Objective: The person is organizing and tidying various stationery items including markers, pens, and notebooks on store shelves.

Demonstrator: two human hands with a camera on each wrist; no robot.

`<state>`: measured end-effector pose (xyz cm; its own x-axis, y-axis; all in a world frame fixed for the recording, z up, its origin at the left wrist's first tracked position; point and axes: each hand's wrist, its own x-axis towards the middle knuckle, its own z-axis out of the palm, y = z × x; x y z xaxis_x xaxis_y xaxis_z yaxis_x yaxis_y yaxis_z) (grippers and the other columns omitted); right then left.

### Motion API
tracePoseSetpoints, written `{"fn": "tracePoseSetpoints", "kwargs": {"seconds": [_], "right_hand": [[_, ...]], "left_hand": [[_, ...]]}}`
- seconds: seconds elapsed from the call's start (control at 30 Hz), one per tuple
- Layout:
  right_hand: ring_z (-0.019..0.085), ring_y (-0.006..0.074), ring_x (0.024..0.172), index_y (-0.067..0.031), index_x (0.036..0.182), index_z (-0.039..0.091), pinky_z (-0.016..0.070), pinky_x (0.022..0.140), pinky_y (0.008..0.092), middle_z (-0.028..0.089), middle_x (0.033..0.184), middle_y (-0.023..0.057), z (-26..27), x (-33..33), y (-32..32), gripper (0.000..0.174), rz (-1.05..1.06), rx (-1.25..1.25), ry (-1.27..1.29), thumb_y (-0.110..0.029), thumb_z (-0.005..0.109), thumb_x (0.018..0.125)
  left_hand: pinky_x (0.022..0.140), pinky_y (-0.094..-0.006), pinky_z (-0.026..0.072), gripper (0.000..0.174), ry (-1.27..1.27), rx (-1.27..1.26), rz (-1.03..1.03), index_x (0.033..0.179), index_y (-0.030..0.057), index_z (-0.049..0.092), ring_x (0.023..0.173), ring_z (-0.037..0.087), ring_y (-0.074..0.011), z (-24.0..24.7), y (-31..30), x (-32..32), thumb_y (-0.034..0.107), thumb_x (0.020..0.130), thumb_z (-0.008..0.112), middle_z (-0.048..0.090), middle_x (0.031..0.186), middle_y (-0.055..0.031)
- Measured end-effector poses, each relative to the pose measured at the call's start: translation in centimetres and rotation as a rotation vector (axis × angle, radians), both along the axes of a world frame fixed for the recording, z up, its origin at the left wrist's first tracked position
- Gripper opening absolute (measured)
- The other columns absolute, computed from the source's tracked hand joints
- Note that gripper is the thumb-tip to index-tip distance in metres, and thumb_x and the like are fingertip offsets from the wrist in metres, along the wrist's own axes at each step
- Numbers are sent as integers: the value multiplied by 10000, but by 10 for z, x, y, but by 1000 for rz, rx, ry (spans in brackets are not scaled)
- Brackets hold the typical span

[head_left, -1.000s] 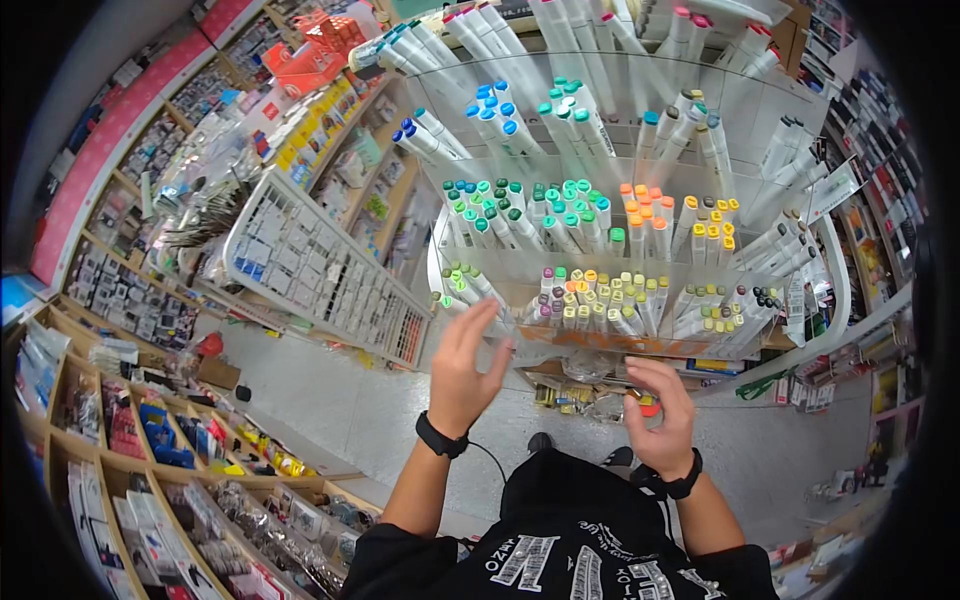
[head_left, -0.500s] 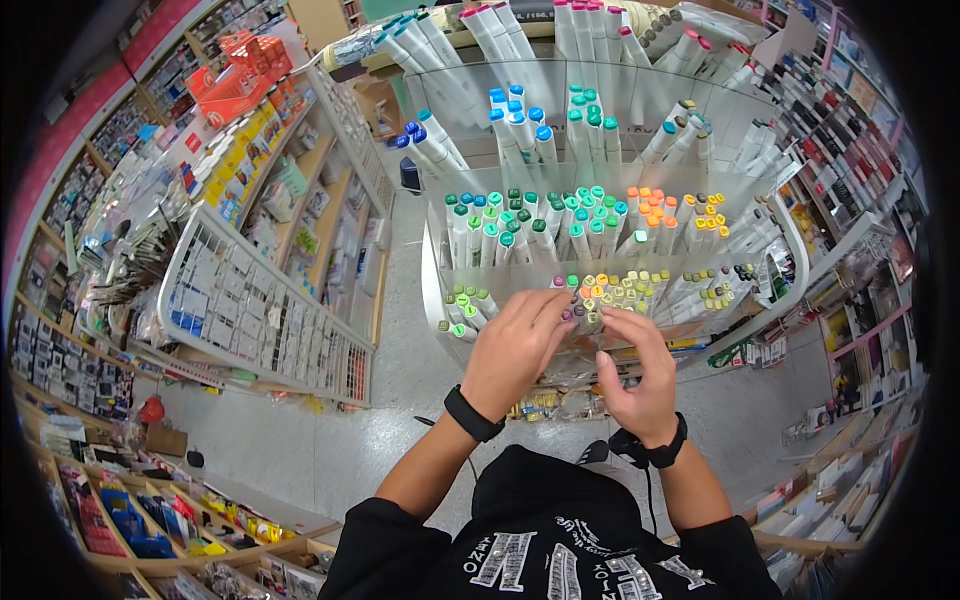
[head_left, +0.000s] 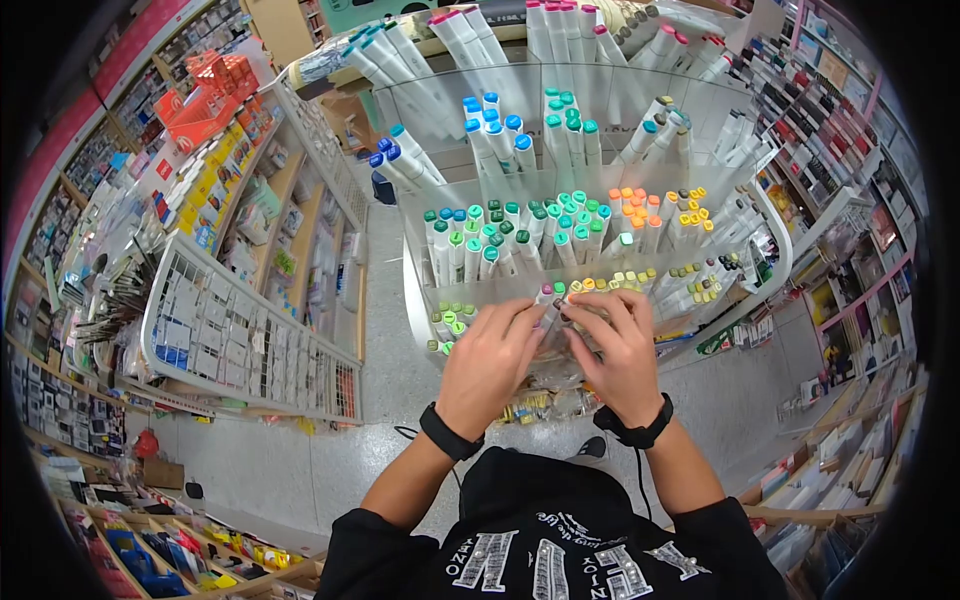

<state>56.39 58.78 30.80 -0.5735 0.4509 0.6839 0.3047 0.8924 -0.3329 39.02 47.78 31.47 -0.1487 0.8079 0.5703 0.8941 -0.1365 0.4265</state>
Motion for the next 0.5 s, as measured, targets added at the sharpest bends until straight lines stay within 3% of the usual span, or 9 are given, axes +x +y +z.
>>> {"fn": "tracePoseSetpoints", "kwargs": {"seconds": [0.23, 0.5], "right_hand": [[593, 290, 1190, -113, 1148, 796, 463, 992, 448, 727, 1228, -1, 1, -7, -1, 343, -44, 40, -6, -71, 859, 813], [601, 292, 1167, -119, 1142, 792, 477, 977, 439, 733, 1197, 7, -5, -3, -1, 339, -96, -19, 29, -86, 871, 814]], "left_hand": [[914, -458, 573, 338, 3, -11, -6, 1246, 0, 708, 1074, 704, -363, 4, 0, -4, 55, 923, 789, 716, 1246, -140], [933, -451, 566, 386, -1, -50, -25, 1267, 20, 704, 1121, 692, -362, 1, 7, -3, 59, 898, 811, 705, 1281, -137]]}}
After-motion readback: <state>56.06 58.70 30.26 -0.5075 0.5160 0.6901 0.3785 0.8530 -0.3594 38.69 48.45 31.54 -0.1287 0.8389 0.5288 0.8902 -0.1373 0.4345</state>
